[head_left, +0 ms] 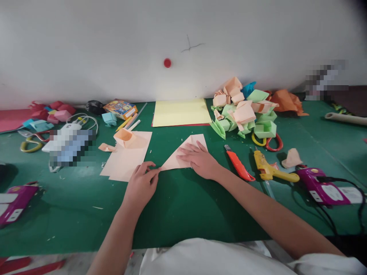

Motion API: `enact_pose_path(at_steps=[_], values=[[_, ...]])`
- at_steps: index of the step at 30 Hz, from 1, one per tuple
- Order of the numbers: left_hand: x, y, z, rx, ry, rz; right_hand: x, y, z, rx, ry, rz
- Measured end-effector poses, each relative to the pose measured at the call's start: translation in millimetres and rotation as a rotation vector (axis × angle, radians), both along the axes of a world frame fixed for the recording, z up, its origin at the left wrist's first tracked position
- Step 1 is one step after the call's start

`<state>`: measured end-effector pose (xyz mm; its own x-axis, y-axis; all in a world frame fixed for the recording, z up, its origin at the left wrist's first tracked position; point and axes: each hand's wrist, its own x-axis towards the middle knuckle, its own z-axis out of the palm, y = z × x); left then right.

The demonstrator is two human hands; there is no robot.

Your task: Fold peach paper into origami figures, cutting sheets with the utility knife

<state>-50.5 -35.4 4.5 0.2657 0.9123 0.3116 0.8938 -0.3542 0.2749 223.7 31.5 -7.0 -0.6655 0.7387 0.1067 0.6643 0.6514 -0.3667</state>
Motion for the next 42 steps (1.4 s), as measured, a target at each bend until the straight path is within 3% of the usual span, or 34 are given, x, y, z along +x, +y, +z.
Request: enact_pose_path(at_steps=[10,21,30,36,42], values=[[0.7,-8.1,5.2,0.047,0.173,0.133,-0.8,-1.6,3.0,0.002,-0.015,-0.025],[7.3,-7.6,4.4,0.191,0.061,0.066,-1.9,-1.6,1.9,-0.002,0.011,-0.023],[6.9,-6.5,-2.6,0.080,0.039,0.140,-2.7,0.4,-2.5,-0.006,0.022,-0.034],[10.6,-9.9,5.0,-0.023,0.097,0.269,-2.9,0.4,-2.3,-0.012,0.021,-0.042],[16.6,-11.7,10.7,-0.020,0.105,0.356,-2.8,-1.5,-0.5,0.009,0.026,-0.036]])
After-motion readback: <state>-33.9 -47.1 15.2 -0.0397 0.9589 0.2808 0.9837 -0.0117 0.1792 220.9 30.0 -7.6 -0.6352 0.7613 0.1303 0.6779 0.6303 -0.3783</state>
